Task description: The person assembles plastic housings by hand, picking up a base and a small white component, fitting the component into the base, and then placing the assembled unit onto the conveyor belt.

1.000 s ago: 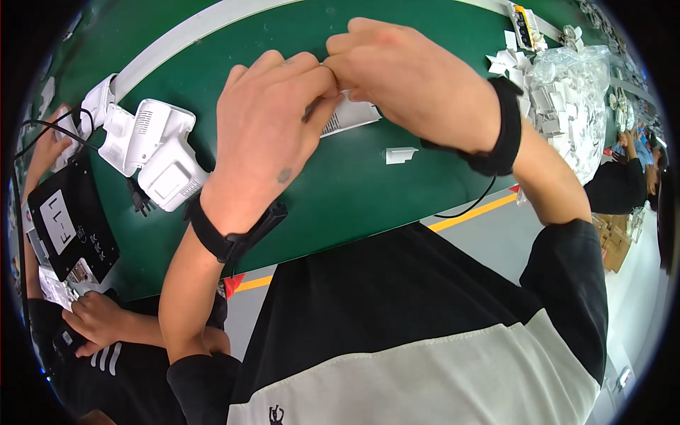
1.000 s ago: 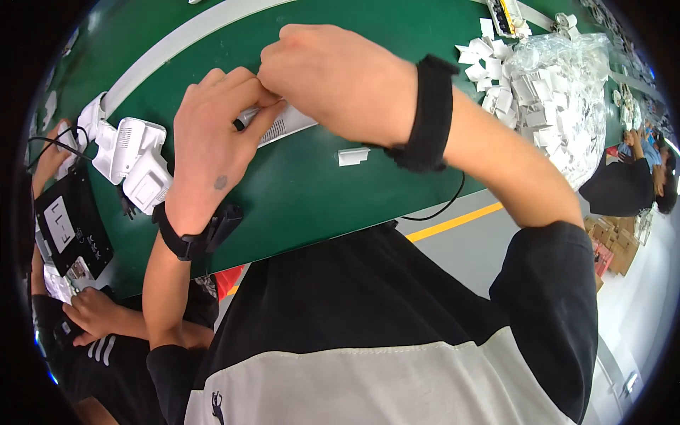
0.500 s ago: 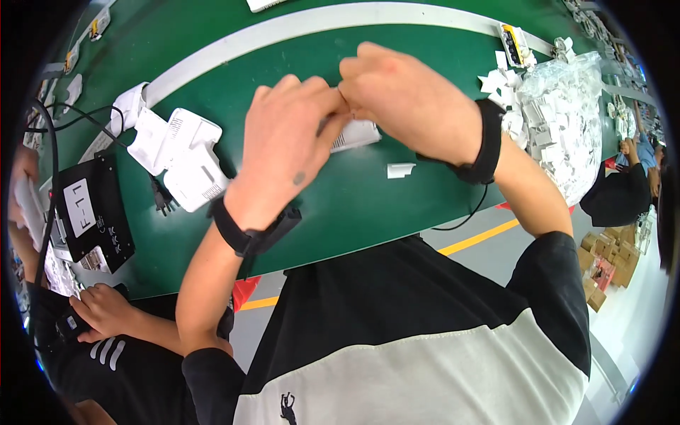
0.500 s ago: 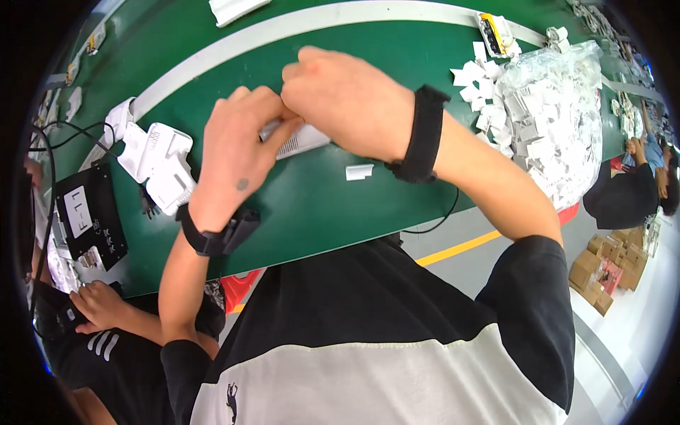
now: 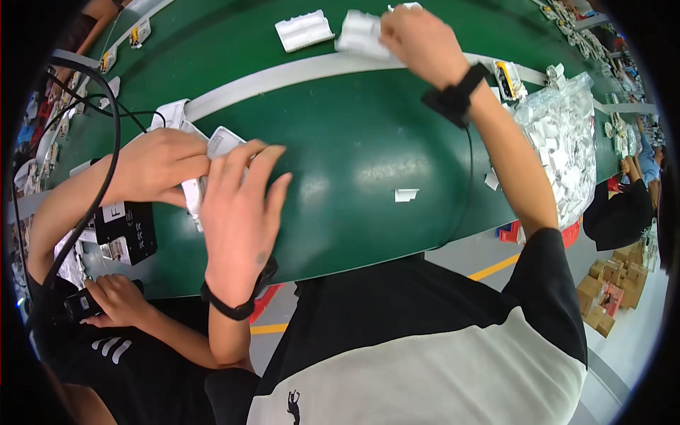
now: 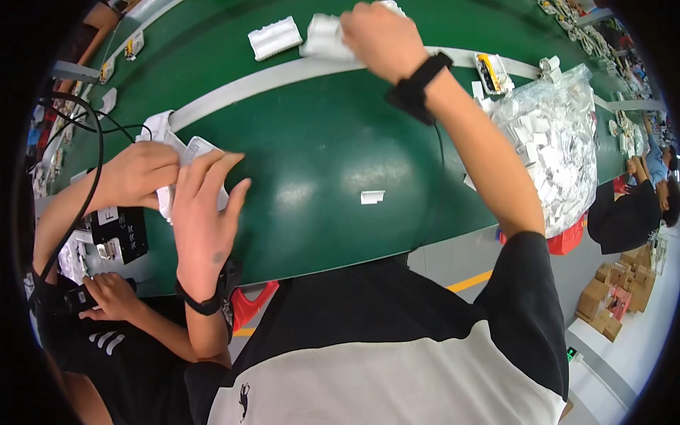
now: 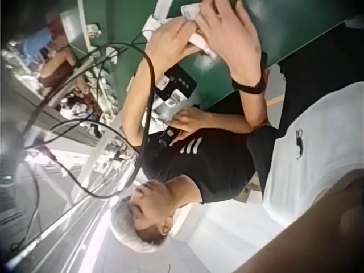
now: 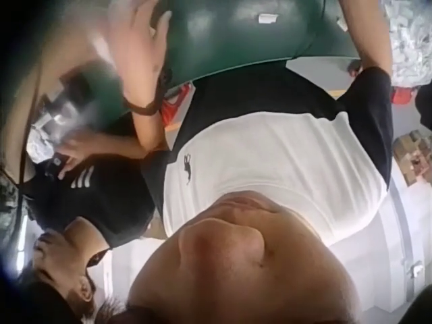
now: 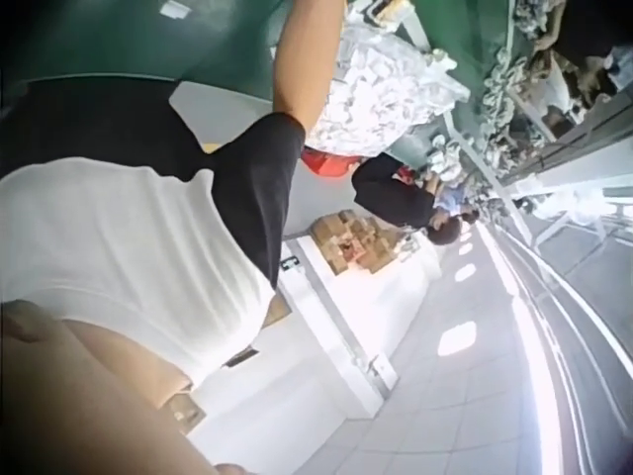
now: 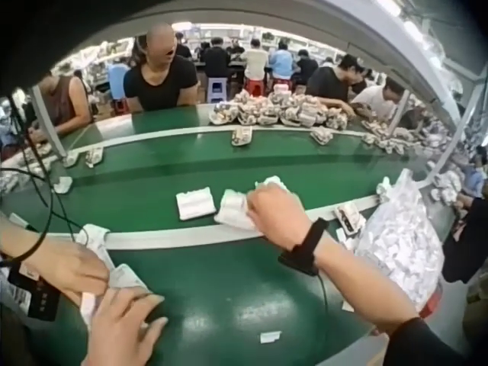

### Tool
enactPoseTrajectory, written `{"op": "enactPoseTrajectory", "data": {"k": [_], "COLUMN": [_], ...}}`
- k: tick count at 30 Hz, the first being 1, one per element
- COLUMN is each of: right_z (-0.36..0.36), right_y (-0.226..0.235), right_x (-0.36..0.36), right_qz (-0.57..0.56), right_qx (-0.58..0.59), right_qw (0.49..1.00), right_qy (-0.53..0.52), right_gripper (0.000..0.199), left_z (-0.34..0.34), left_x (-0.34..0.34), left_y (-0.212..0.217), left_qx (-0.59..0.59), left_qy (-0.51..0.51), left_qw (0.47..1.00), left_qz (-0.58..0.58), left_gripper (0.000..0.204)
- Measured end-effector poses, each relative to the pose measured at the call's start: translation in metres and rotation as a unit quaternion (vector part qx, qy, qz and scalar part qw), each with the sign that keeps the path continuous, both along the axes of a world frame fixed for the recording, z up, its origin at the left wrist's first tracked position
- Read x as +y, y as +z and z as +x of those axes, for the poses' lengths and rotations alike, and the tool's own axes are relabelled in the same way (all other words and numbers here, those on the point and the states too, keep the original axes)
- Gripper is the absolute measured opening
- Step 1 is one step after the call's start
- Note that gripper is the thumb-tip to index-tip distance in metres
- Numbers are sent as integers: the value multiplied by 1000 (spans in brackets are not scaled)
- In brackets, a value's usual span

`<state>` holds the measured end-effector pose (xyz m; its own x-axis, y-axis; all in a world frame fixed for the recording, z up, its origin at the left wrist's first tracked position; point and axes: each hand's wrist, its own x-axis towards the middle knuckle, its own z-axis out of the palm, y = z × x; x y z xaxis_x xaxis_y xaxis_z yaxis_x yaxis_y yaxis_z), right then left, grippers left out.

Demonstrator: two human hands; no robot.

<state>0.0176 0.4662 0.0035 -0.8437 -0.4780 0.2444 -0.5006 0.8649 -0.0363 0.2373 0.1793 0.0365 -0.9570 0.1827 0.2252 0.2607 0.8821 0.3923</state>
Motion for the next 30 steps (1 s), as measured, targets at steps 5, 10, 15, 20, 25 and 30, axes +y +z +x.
{"op": "enactPoseTrajectory", "data": {"k": [5, 10, 15, 20, 25, 30], "right_z": [29, 148, 186, 178, 172, 173], "right_y": [1, 36, 15, 5, -5, -9], "right_x": [6, 17, 24, 27, 28, 26], "right_qz": [-129, -97, -87, -132, -156, -171], "right_qx": [71, -335, -287, -222, -212, -192], "right_qw": [986, 919, 943, 960, 960, 961], "right_qy": [73, 182, 147, 105, 92, 96], "right_gripper": [30, 28, 15, 8, 6, 6], "left_z": [52, 68, 39, 23, -25, -57], "left_x": [-14, -27, -21, -9, -31, -26], "left_y": [-20, -40, -53, -34, -13, -19], "left_qx": [7, 53, 49, 55, 76, -49], "left_qy": [53, 122, 99, 9, 7, -10], "left_qw": [995, 980, 994, 989, 996, 995], "left_qz": [-84, -146, -26, 136, -37, -89], "left_gripper": [35, 36, 36, 35, 27, 21]}}
